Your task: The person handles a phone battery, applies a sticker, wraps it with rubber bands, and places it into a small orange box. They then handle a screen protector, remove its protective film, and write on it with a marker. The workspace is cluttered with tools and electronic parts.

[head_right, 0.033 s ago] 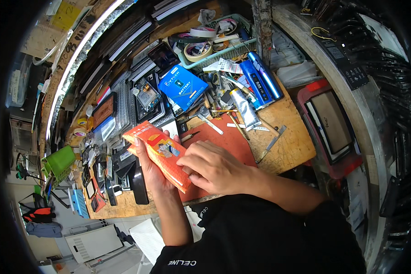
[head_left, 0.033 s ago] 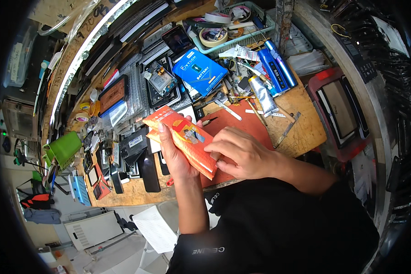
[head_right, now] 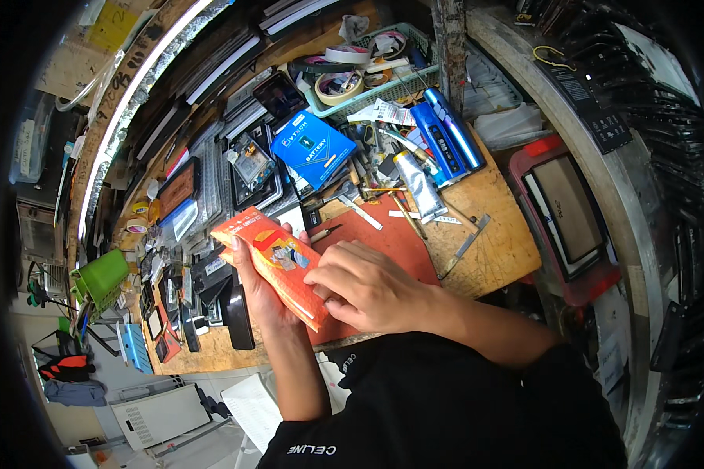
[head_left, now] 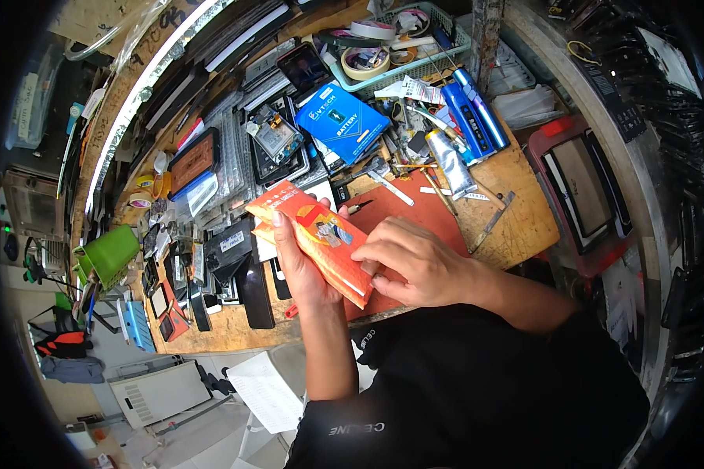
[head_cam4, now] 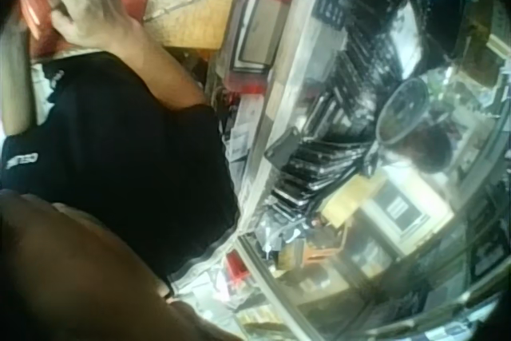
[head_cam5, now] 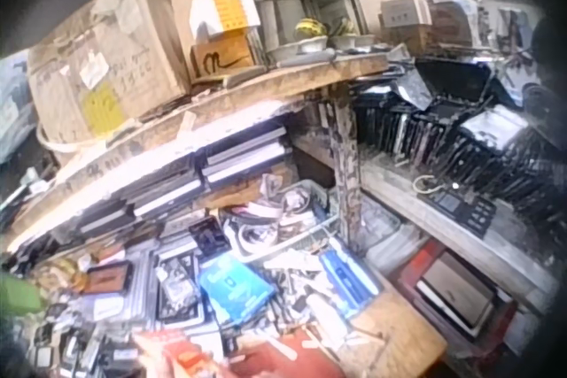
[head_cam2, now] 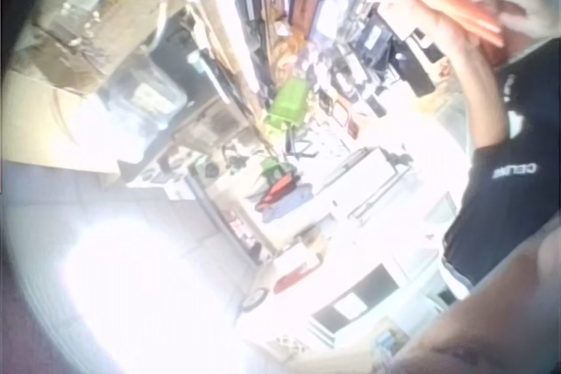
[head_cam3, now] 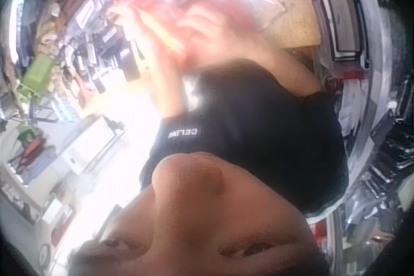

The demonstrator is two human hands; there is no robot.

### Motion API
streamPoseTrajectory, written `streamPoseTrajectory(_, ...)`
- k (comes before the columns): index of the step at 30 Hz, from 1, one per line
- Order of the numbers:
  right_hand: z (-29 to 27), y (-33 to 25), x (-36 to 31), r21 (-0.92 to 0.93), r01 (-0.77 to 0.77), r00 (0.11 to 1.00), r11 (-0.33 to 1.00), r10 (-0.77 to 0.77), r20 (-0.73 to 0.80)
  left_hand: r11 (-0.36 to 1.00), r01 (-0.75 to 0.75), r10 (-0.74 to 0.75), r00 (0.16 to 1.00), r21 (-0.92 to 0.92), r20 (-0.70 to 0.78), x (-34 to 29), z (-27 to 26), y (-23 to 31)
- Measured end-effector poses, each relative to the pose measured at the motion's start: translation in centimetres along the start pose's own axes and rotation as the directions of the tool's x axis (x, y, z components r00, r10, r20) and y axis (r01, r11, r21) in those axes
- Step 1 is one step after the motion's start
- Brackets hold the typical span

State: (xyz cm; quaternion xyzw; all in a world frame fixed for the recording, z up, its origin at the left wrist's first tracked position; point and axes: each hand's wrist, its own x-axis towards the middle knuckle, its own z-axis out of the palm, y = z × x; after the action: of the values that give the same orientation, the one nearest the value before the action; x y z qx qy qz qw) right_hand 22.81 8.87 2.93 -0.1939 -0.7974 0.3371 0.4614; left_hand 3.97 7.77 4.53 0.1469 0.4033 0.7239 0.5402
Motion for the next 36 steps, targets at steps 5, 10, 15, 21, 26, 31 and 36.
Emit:
streamPoseTrajectory(5,-0.3,0.6,-0.2,-0.025,0.072,0.995,0.997,-0.074,-0.07,0.998,0.019,-0.01,0.992,-0.068,0.129,-0.2,-0.2,-0.5)
streamPoseTrajectory(10,-0.7,0.8,-0.8,-0.147,0.115,0.992,0.982,-0.122,-0.036,0.99,-0.005,0.026,0.989,-0.14,0.147,-1.3,-0.9,-1.3)
streamPoseTrajectory(15,-1.9,0.6,-1.4,-0.19,0.137,0.987,0.972,-0.15,-0.053,0.982,-0.079,0.105,0.984,-0.173,0.144,-1.7,-1.8,-1.5)
streamPoseTrajectory(21,-5.9,1.9,-3.1,0.233,-0.315,0.899,0.92,0.368,-0.237,0.985,-0.166,0.163,0.985,-0.049,-0.057,-0.7,-4.7,0.3)
streamPoseTrajectory(26,-6.5,4.9,-4.0,0.6,-0.511,0.627,0.615,0.745,-0.23,0.904,-0.035,0.15,0.96,-0.426,0.238,0.1,-6.2,1.1)
streamPoseTrajectory(31,-5.5,5.4,-3.1,0.024,-0.437,0.73,0.899,0.371,-0.574,0.91,-0.061,0.201,0.931,-0.41,0.306,0.2,-4.6,1.0)
streamPoseTrajectory(36,-4.3,1.5,-2.3,0.422,-0.511,0.818,0.749,0.575,-0.03,0.966,0.003,0.09,0.933,-0.26,0.347,-0.5,-2.3,0.9)
